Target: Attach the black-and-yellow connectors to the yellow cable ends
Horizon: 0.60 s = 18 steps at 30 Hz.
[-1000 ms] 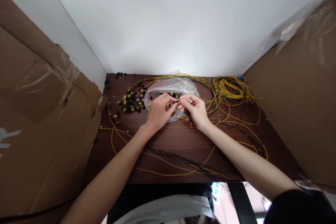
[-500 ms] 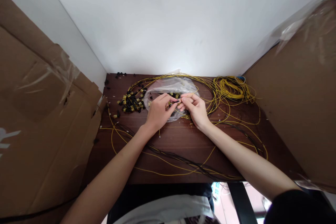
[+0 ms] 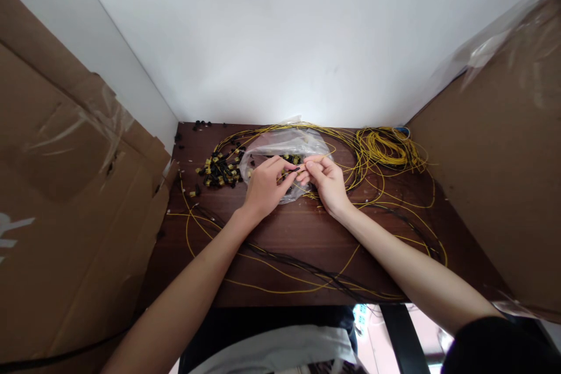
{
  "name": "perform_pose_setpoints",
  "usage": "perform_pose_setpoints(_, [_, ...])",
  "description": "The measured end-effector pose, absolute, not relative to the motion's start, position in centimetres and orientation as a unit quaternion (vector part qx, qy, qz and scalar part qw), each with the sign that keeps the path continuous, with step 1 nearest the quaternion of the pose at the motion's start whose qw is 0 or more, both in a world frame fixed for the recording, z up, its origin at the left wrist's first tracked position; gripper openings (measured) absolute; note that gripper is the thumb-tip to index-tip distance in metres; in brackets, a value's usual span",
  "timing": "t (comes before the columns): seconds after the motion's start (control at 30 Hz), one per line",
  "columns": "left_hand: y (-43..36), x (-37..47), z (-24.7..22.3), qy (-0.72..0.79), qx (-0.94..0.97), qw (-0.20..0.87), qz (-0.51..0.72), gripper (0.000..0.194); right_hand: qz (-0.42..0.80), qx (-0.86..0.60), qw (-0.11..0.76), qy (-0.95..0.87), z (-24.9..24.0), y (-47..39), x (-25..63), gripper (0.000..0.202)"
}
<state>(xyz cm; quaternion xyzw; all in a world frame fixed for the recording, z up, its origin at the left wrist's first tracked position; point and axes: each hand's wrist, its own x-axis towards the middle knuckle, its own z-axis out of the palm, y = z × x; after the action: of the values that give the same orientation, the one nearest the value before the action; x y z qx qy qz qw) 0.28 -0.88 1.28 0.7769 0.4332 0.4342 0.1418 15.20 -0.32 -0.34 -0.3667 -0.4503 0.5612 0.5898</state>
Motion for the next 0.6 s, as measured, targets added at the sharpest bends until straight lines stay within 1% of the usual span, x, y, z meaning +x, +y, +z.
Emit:
perform_pose_setpoints(0.43, [-0.94,0.26,1.22,0.438,0.776,0.139,0.431,0.009,0.551,-0.38,0.581,-0.464,-0.09,-0.53,15.22,0.022])
perform_pose_setpoints(0.6, [-0.91,0.28,1.21,0.439,0.778,0.136,0.429,0.008,0.564,-0.366,0.588,-0.449,-0.29,-0.38,15.23,0.023])
